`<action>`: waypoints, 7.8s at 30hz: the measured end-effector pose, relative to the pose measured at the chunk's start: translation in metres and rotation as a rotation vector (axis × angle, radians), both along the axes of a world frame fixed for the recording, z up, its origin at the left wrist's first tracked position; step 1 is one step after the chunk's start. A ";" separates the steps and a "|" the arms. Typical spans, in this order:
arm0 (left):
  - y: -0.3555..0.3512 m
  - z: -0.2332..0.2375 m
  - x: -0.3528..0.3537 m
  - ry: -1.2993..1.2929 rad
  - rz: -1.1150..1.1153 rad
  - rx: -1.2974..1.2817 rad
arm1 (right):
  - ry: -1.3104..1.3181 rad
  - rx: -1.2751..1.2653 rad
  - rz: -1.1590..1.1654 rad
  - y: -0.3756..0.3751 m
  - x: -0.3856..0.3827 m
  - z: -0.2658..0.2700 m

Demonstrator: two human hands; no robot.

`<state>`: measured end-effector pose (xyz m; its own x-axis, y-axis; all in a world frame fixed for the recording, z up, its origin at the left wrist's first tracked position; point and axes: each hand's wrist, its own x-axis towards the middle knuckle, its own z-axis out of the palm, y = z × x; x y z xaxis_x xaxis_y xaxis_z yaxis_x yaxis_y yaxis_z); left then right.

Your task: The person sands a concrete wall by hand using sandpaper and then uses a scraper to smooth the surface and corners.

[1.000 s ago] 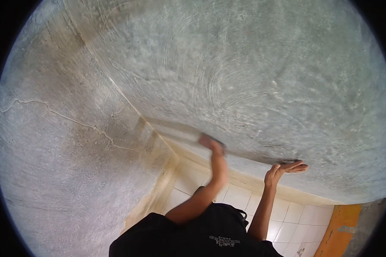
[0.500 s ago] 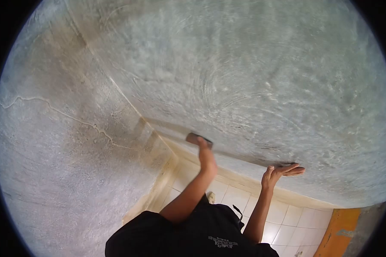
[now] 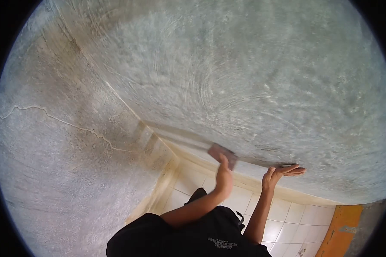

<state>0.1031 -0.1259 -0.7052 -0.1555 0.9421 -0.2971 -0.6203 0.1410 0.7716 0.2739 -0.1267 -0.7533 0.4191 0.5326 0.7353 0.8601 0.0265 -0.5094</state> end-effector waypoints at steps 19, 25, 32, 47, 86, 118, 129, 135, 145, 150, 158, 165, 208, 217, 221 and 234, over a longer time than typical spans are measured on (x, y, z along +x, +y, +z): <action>0.017 -0.037 0.001 0.021 0.008 -0.101 | -0.017 0.011 -0.018 0.002 0.002 0.001; 0.057 -0.057 -0.041 -0.162 0.050 -0.097 | -0.026 0.001 -0.002 -0.001 0.002 0.000; 0.030 -0.024 -0.007 -0.038 0.096 -0.130 | -0.031 0.021 0.005 0.001 0.003 -0.002; 0.059 -0.052 -0.049 -0.270 0.135 -0.268 | -0.035 0.001 0.008 0.000 0.004 -0.001; 0.057 -0.048 -0.082 -0.457 -0.073 -0.351 | 0.400 0.041 0.397 0.002 -0.076 0.083; 0.014 -0.064 0.021 0.526 -0.310 0.000 | 0.363 -0.103 0.573 -0.014 -0.019 0.075; 0.014 -0.089 0.040 0.247 -0.146 -0.034 | 0.353 -0.120 0.614 -0.008 -0.009 0.072; 0.018 -0.087 0.036 0.246 -0.195 -0.019 | 0.438 -0.080 0.655 -0.004 -0.006 0.062; 0.025 -0.082 0.039 -0.038 -0.015 -0.062 | 0.396 -0.083 0.651 -0.005 -0.003 0.063; 0.025 -0.074 0.034 -0.119 0.016 -0.141 | 0.408 -0.068 0.642 -0.003 -0.008 0.065; 0.038 -0.119 0.032 -0.100 -0.055 -0.192 | 0.449 -0.063 0.661 -0.003 -0.008 0.062; 0.026 -0.111 0.036 -0.341 -0.146 -0.199 | 0.409 -0.094 0.676 -0.004 -0.005 0.064; 0.043 -0.079 -0.016 -0.042 -0.197 -0.175 | 0.523 -0.035 0.469 -0.001 -0.028 0.070; 0.043 -0.087 -0.006 -0.135 -0.229 -0.252 | 0.483 -0.028 0.542 -0.003 -0.023 0.071; 0.020 -0.020 0.003 -0.192 -0.090 -0.080 | 0.464 -0.030 0.577 -0.001 -0.021 0.071; 0.052 -0.020 -0.028 -0.166 0.040 -0.151 | 0.485 -0.016 0.575 0.000 -0.020 0.067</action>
<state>0.0752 -0.0739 -0.7251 -0.1294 0.8792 -0.4586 -0.7443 0.2195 0.6307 0.2541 -0.1271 -0.6866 0.3466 0.7746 0.5290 0.3916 0.3929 -0.8320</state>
